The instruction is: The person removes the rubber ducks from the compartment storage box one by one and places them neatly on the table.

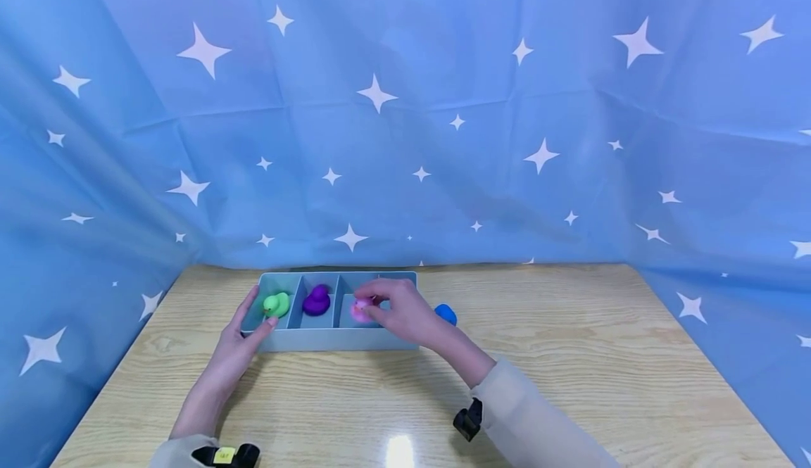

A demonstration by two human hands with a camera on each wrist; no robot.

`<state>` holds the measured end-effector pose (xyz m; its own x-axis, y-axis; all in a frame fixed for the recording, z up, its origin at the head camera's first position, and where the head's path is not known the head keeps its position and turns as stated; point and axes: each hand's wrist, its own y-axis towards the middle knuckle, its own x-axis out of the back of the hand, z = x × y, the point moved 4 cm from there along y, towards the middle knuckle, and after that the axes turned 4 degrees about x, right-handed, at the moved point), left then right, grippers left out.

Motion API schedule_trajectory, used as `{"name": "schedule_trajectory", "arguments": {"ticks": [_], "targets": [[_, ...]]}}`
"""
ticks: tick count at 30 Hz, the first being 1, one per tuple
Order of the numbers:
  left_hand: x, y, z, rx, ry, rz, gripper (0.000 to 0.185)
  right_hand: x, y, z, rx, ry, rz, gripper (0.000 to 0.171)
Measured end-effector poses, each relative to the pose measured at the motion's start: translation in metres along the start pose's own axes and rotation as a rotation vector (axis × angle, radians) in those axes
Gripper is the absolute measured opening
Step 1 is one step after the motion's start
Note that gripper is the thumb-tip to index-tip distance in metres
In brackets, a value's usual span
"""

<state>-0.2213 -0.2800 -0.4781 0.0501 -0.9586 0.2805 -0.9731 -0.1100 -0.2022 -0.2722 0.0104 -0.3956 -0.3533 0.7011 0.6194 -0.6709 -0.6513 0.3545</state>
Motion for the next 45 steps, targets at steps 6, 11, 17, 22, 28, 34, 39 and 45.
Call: {"name": "schedule_trajectory", "arguments": {"ticks": [6,11,17,22,28,34,39,45], "targets": [[0.000,0.000,0.000,0.010,0.001,0.004,0.085,0.006,-0.007,-0.003,-0.001,0.019,-0.013,0.026],[0.000,0.000,0.000,0.007,0.009,0.003,0.085,0.015,-0.017,-0.003,0.003,0.013,-0.030,0.025],[0.000,0.000,0.002,0.008,0.006,0.009,0.086,0.027,-0.033,-0.010,-0.056,0.013,-0.040,0.023],[0.001,0.001,0.002,0.001,0.013,0.008,0.086,0.041,-0.045,-0.014,-0.095,0.012,-0.078,0.024],[0.000,0.001,0.002,0.004,0.024,0.016,0.087,0.051,-0.059,-0.020,-0.089,0.016,-0.090,0.022],[0.001,0.000,0.003,0.006,0.023,0.009,0.087,0.055,-0.071,-0.021,-0.098,0.025,-0.112,0.022],[0.000,0.001,0.004,-0.002,0.021,0.018,0.087,0.062,-0.081,-0.021,-0.089,0.027,-0.137,0.020],[0.000,0.002,0.003,0.001,0.024,0.020,0.086,0.071,-0.097,-0.026,-0.077,0.024,-0.171,0.019]]}}
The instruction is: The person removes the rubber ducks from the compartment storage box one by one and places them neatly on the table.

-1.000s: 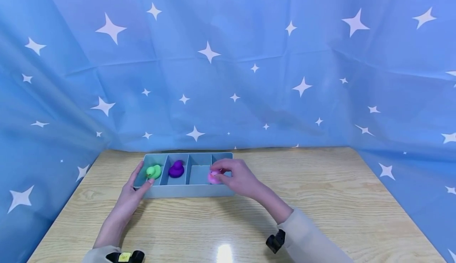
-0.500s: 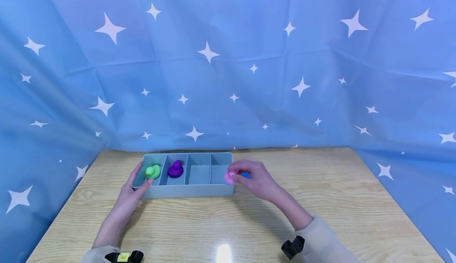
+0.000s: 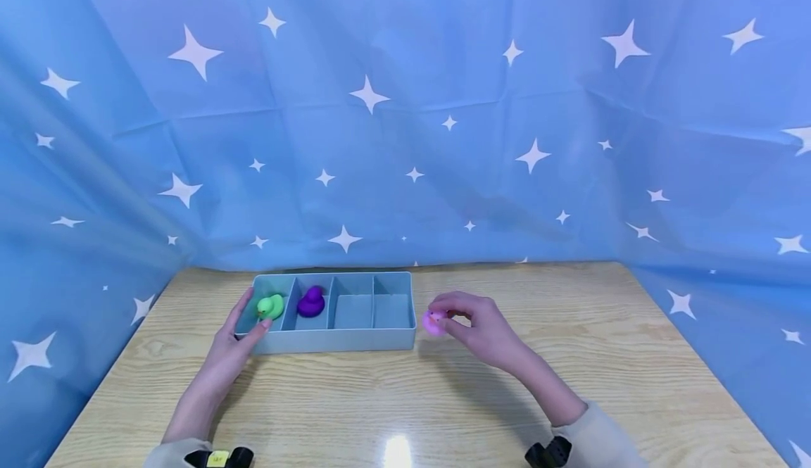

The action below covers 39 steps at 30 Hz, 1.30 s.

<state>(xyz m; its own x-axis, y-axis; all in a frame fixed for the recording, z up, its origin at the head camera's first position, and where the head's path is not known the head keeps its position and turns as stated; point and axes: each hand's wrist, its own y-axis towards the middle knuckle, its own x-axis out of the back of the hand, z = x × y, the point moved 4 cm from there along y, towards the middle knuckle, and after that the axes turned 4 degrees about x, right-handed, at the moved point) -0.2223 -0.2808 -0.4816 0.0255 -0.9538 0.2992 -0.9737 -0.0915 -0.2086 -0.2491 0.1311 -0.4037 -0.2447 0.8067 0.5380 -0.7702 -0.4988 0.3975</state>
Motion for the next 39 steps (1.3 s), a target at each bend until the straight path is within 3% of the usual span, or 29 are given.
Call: {"name": "schedule_trajectory", "arguments": {"ticks": [9,17,39], "targets": [[0.000,-0.002,-0.002,-0.001,0.013,0.001,0.087,0.013,-0.017,-0.006,-0.063,-0.048,-0.007,0.021],[-0.001,-0.003,-0.001,-0.003,0.010,0.002,0.085,0.011,-0.023,-0.012,-0.049,-0.027,-0.014,0.019],[0.000,-0.003,-0.001,-0.032,-0.007,0.003,0.087,0.005,-0.033,-0.025,-0.118,0.022,-0.011,0.019]]}}
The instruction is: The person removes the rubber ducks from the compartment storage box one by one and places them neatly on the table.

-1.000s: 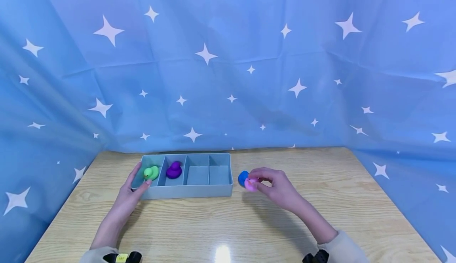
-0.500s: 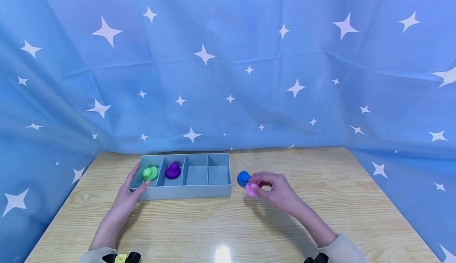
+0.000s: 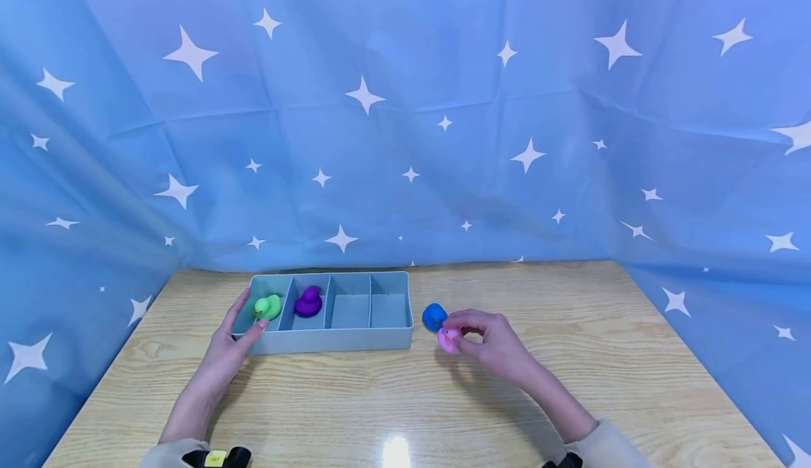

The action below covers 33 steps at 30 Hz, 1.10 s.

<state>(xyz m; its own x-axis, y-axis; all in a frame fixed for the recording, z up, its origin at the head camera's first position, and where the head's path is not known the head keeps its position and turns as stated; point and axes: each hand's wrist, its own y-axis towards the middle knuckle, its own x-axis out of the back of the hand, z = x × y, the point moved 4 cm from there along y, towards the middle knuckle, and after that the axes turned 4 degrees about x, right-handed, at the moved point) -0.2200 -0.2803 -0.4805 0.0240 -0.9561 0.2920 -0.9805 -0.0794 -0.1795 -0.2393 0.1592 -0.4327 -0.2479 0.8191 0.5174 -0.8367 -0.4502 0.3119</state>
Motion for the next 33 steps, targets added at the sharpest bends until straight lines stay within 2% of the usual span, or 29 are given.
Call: {"name": "schedule_trajectory", "arguments": {"ticks": [10,33], "targets": [[0.0001,0.0007,-0.0005,0.001,-0.005,0.000,0.086,-0.0013,-0.0013,-0.0028,0.005,-0.005,-0.004,0.020],[0.0002,0.0000,0.0000,-0.004,0.005,-0.006,0.086,-0.0043,-0.0038,-0.0066,-0.045,-0.028,0.012,0.025]]}}
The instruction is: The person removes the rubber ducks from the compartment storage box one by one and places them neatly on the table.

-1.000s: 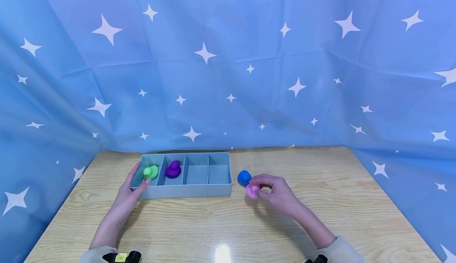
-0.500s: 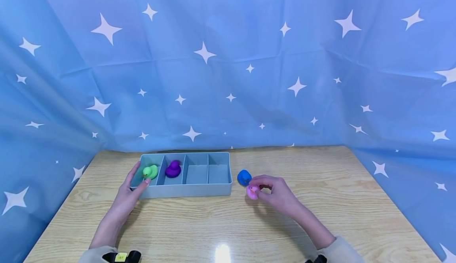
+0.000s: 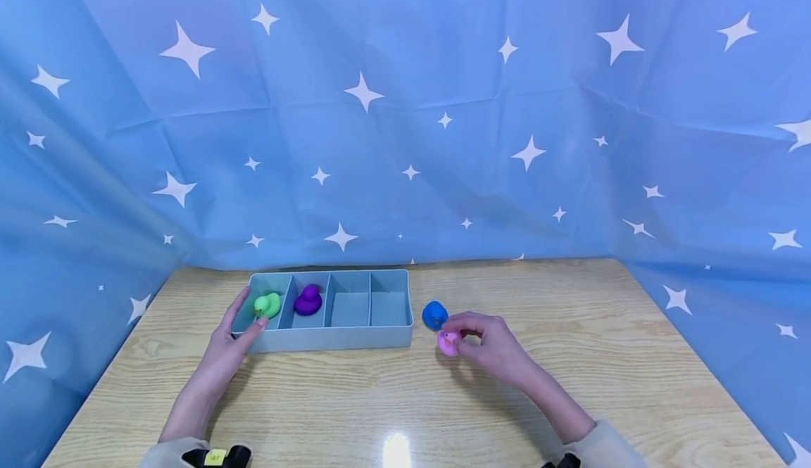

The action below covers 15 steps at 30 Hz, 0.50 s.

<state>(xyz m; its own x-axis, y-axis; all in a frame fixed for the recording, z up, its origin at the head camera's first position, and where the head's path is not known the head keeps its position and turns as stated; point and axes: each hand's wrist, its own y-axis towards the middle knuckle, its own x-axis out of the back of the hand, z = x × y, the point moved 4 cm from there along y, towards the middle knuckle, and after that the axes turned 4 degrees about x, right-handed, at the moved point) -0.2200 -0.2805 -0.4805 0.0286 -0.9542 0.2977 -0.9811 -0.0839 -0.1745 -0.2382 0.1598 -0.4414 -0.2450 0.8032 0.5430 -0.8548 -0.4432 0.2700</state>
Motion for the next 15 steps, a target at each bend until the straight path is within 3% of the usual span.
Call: {"name": "schedule_trajectory", "arguments": {"ticks": [15], "targets": [[0.0000,-0.0002,-0.0009,0.014,-0.006,0.001,0.085,-0.0004,0.0013,-0.0011,0.009,0.005,-0.001,0.025]]}}
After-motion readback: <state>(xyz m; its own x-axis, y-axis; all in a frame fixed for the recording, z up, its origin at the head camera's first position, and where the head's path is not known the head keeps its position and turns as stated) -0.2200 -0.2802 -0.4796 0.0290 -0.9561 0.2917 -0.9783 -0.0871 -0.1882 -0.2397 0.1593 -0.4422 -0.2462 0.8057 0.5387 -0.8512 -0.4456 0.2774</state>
